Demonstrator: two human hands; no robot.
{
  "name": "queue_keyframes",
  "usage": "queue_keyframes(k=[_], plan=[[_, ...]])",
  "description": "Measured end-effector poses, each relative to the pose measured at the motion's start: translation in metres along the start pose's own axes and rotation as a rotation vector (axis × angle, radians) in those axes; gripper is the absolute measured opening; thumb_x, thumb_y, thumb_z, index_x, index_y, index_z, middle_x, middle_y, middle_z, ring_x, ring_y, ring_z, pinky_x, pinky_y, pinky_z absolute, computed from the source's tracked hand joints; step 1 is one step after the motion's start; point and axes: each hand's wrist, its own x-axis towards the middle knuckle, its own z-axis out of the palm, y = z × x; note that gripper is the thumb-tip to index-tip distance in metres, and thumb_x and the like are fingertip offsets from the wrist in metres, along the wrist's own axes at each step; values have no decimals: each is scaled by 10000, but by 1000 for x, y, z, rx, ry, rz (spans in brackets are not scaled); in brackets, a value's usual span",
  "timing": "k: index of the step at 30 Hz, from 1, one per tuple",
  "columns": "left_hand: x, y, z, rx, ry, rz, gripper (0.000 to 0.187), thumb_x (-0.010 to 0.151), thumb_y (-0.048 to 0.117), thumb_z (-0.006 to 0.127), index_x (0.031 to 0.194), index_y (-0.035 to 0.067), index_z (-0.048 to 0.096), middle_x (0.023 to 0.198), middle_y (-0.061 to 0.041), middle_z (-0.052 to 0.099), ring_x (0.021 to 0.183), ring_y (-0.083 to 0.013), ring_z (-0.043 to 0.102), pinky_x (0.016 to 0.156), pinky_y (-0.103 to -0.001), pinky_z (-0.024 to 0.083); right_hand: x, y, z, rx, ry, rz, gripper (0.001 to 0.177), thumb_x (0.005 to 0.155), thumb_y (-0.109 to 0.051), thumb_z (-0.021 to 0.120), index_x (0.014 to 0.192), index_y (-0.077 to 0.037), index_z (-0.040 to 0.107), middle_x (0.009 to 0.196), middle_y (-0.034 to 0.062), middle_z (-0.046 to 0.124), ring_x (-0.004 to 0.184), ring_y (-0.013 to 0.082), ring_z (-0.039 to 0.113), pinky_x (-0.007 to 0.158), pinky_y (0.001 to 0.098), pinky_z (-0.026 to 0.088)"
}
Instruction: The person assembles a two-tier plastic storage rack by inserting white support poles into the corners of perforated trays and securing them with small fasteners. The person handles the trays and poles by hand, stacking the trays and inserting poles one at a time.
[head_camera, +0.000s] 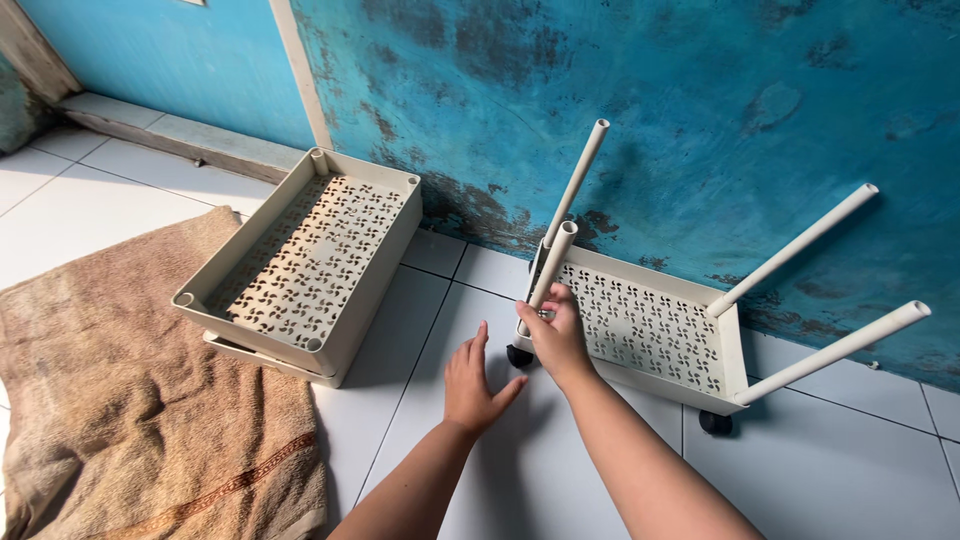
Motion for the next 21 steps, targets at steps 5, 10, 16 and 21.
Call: queue_keyframes(k=[5, 10, 16, 21], plan=[[13, 2, -62, -28, 434, 9, 700, 847, 259, 772, 1444, 37, 482, 1283, -116, 611, 1218, -323, 547, 1080, -430, 387, -20, -35, -14, -13, 218, -210, 331, 899, -119, 745, 1149, -66, 536, 1116, 40, 593, 978, 117, 564, 806, 258, 493], [5, -12, -130, 286, 673, 75, 394, 880, 186, 734, 1256, 123, 635, 1336, -92, 600, 1313, -322, 507, 1156, -454, 360, -17, -87, -6, -65, 267, -383, 286, 932, -45, 721, 1145, -58, 530, 1138, 47, 552, 975, 120, 534, 824, 262, 476], [-8, -42, -171, 382, 605, -224, 448, 812, 216, 742, 1246, 126, 675, 1499, -243, 430, 1438, -501, 270, 1188, -525, 256, -23, -148, 22, 81, 207, -499, 265, 942, 11, 683, 1135, -70, 520, 1154, 28, 533, 974, 103, 525, 869, 256, 466], [-2, -63, -177, 376, 500, -334, 315, 806, 255, 773, 1101, 148, 743, 1583, -278, 327, 1488, -534, 178, 1211, -539, 219, -37, -174, 37, 63, 117, -533, 237, 932, 25, 673, 1096, -76, 536, 1150, 28, 527, 940, 94, 518, 843, 248, 465]])
